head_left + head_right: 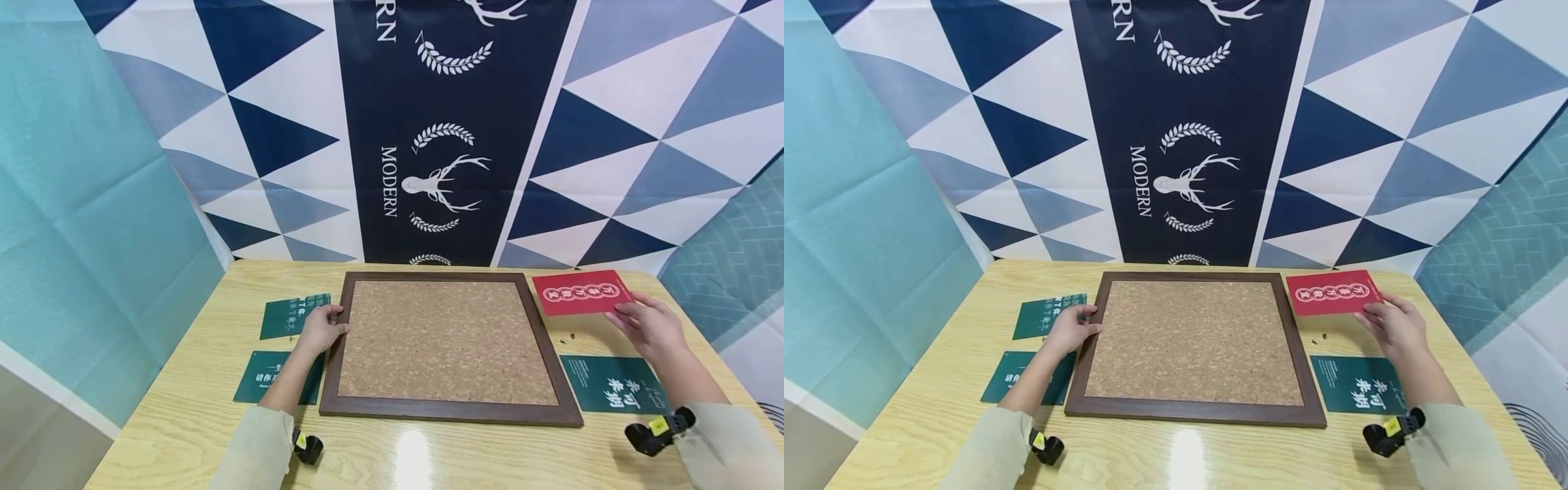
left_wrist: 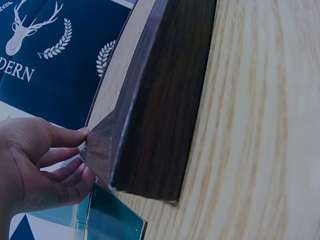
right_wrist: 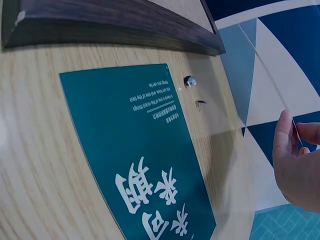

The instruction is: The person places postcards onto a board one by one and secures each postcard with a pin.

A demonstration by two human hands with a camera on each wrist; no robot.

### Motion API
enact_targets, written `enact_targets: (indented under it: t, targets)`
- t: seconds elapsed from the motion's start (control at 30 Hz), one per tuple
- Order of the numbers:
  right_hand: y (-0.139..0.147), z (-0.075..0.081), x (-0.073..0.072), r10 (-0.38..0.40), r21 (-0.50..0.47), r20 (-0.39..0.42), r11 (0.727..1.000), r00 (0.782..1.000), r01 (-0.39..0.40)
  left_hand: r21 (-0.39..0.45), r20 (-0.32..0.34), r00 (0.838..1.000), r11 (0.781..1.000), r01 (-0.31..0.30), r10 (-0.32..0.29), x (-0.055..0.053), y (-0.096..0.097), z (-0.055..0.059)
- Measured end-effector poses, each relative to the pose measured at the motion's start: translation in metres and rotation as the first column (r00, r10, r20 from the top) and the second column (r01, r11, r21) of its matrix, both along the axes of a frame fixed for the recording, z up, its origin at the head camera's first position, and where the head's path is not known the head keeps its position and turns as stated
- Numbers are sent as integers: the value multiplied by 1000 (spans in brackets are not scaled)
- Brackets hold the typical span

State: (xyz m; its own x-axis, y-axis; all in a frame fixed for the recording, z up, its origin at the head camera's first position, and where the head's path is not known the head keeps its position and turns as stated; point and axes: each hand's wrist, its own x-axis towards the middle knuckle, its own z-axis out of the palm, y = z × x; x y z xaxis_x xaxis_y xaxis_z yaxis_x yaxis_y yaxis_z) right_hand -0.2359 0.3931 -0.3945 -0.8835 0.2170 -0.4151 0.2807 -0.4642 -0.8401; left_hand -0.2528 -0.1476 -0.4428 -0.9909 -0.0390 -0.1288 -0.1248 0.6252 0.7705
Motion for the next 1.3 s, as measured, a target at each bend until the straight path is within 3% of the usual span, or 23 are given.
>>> enact_targets:
  t: [0.4,0.87,1.3]
  targets:
    - [-21,6,-1,10,-8,-54,1000,998,-10,6,8,1000,1000,11,-11,-2,-1,2]
    - [-42,10,1,42,-110,-107,993,993,-53,15,13,1000,1000,15,-16,-1,0,1]
    - [-63,11,1,72,-79,-128,993,989,-82,15,-2,1000,1000,23,-23,2,-1,0]
